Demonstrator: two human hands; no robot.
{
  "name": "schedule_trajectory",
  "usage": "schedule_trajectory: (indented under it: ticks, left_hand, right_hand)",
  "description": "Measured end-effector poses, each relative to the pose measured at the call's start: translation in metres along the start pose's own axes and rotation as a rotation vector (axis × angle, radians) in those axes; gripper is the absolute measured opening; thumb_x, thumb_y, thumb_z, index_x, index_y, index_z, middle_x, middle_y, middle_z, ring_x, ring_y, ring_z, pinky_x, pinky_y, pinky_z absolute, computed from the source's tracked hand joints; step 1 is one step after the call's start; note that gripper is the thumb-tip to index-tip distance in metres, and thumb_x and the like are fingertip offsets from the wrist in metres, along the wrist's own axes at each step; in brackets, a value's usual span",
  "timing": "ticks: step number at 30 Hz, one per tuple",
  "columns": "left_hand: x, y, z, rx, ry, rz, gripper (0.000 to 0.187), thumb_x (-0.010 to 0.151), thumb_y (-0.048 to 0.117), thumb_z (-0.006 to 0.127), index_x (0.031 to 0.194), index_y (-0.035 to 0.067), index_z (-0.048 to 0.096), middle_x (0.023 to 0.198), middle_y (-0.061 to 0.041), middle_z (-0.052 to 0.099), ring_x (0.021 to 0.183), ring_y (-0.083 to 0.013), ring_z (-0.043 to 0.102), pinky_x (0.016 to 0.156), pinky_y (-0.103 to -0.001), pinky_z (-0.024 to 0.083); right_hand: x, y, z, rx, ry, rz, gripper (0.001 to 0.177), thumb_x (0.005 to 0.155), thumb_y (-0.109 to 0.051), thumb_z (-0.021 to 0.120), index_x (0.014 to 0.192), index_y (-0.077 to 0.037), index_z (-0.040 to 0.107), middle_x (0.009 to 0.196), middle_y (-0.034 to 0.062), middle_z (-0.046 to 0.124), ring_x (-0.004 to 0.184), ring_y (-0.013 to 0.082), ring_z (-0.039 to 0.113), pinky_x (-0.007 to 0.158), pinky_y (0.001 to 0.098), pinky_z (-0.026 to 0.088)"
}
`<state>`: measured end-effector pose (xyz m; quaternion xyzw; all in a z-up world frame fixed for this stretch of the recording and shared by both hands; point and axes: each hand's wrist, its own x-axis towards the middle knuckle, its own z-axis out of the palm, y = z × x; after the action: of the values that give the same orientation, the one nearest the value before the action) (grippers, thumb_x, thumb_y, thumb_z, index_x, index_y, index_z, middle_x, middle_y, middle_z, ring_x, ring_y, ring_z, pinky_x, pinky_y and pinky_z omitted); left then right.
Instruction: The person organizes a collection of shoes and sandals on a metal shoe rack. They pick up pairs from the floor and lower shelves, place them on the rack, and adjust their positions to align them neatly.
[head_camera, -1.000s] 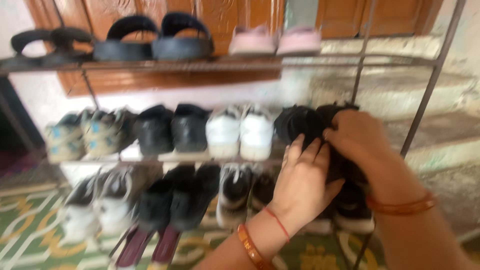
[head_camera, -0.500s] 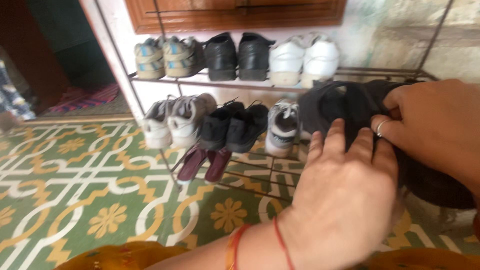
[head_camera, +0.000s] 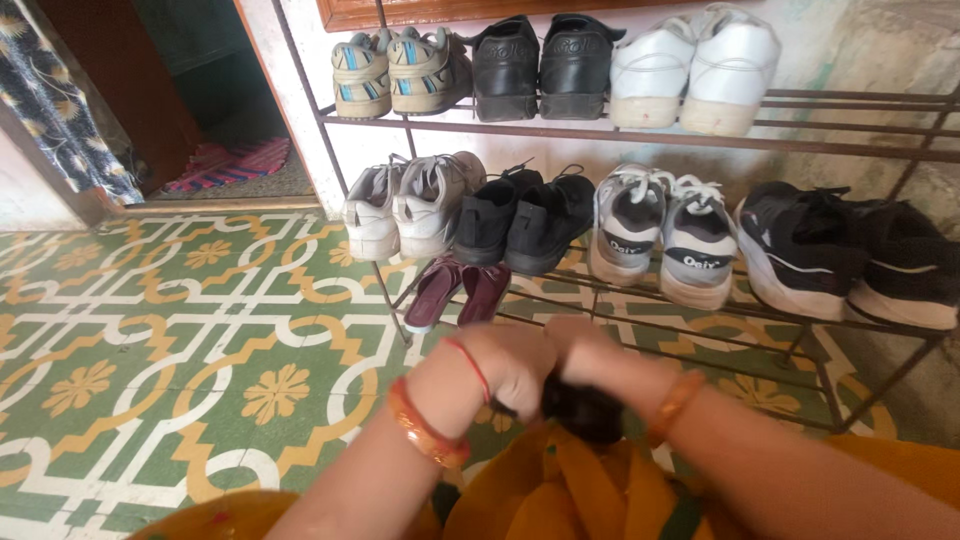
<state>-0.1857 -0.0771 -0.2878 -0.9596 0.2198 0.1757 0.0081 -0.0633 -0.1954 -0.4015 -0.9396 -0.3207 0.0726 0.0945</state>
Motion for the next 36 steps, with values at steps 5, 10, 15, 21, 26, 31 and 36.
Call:
schedule_trajectory:
  ticks: [5, 10, 15, 21, 26, 31, 36]
  left_hand:
    - [0.067, -0.047, 0.104, -0.076, 0.006, -0.103, 0.032, 0.085, 0.022, 0.074, 0.11, 0.002, 0.078, 0.117, -0.021, 0.074, 0.11, -0.0382, 0.071, 0.093, -0.047, 0.058]
    - [0.116, -0.075, 0.174, -0.099, 0.398, -0.047, 0.083, 0.078, 0.018, 0.08, 0.151, 0.004, 0.042, 0.153, -0.024, 0.041, 0.138, -0.0517, 0.037, 0.108, -0.051, 0.04]
    - [0.167, -0.106, 0.208, -0.094, 0.564, -0.03, 0.078, 0.083, 0.016, 0.071, 0.154, 0.007, 0.042, 0.156, -0.021, 0.04, 0.147, -0.0471, 0.03, 0.118, -0.05, 0.029]
    - [0.225, -0.132, 0.236, -0.02, 0.689, -0.067, 0.057, 0.095, 0.012, 0.053, 0.151, 0.006, 0.048, 0.157, -0.02, 0.042, 0.149, -0.0453, 0.029, 0.12, -0.052, 0.026]
    - [0.263, -0.144, 0.244, -0.089, 0.629, -0.171, 0.059, 0.098, 0.016, 0.05, 0.154, 0.003, 0.039, 0.16, -0.02, 0.037, 0.149, -0.0426, 0.024, 0.114, -0.059, 0.024]
    - [0.28, -0.146, 0.252, -0.06, 0.673, -0.241, 0.059, 0.099, 0.02, 0.046, 0.154, 0.0, 0.037, 0.161, -0.019, 0.034, 0.151, -0.0409, 0.02, 0.117, -0.061, 0.018]
    - [0.283, -0.141, 0.264, 0.002, 0.785, -0.204, 0.064, 0.097, 0.027, 0.047, 0.151, -0.006, 0.037, 0.159, -0.023, 0.033, 0.151, -0.0422, 0.018, 0.119, -0.062, 0.011]
  right_hand:
    - [0.027, 0.016, 0.086, 0.22, 0.164, 0.288, 0.036, 0.086, -0.03, 0.067, 0.104, 0.001, 0.067, 0.112, 0.0278, 0.069, 0.106, 0.0459, 0.067, 0.093, 0.0515, 0.055]
    - [0.062, 0.044, 0.107, 0.312, 0.24, 0.476, 0.047, 0.09, -0.03, 0.068, 0.119, 0.001, 0.048, 0.125, 0.0278, 0.06, 0.109, 0.0477, 0.065, 0.095, 0.0516, 0.056]
    - [0.108, 0.071, 0.122, 0.411, 0.274, 0.614, 0.045, 0.092, -0.029, 0.069, 0.119, -0.001, 0.047, 0.13, 0.0265, 0.057, 0.112, 0.0474, 0.065, 0.095, 0.0525, 0.056]
    - [0.149, 0.097, 0.147, 0.416, 0.372, 0.631, 0.042, 0.094, -0.028, 0.067, 0.118, -0.001, 0.046, 0.129, 0.0259, 0.058, 0.108, 0.0471, 0.066, 0.094, 0.0525, 0.056]
    - [0.17, 0.113, 0.147, 0.425, 0.308, 0.569, 0.042, 0.095, -0.027, 0.064, 0.126, -0.002, 0.049, 0.134, 0.0208, 0.055, 0.114, 0.0414, 0.063, 0.096, 0.0486, 0.055]
    - [0.139, 0.108, 0.156, 0.158, 0.492, 0.25, 0.056, 0.091, -0.025, 0.059, 0.141, -0.004, 0.048, 0.137, 0.0144, 0.054, 0.13, 0.0319, 0.052, 0.111, 0.046, 0.041]
    - [0.101, 0.101, 0.173, -0.234, 0.453, 0.007, 0.064, 0.093, -0.032, 0.053, 0.149, -0.006, 0.041, 0.156, 0.0129, 0.042, 0.142, 0.0279, 0.035, 0.117, 0.0584, 0.019]
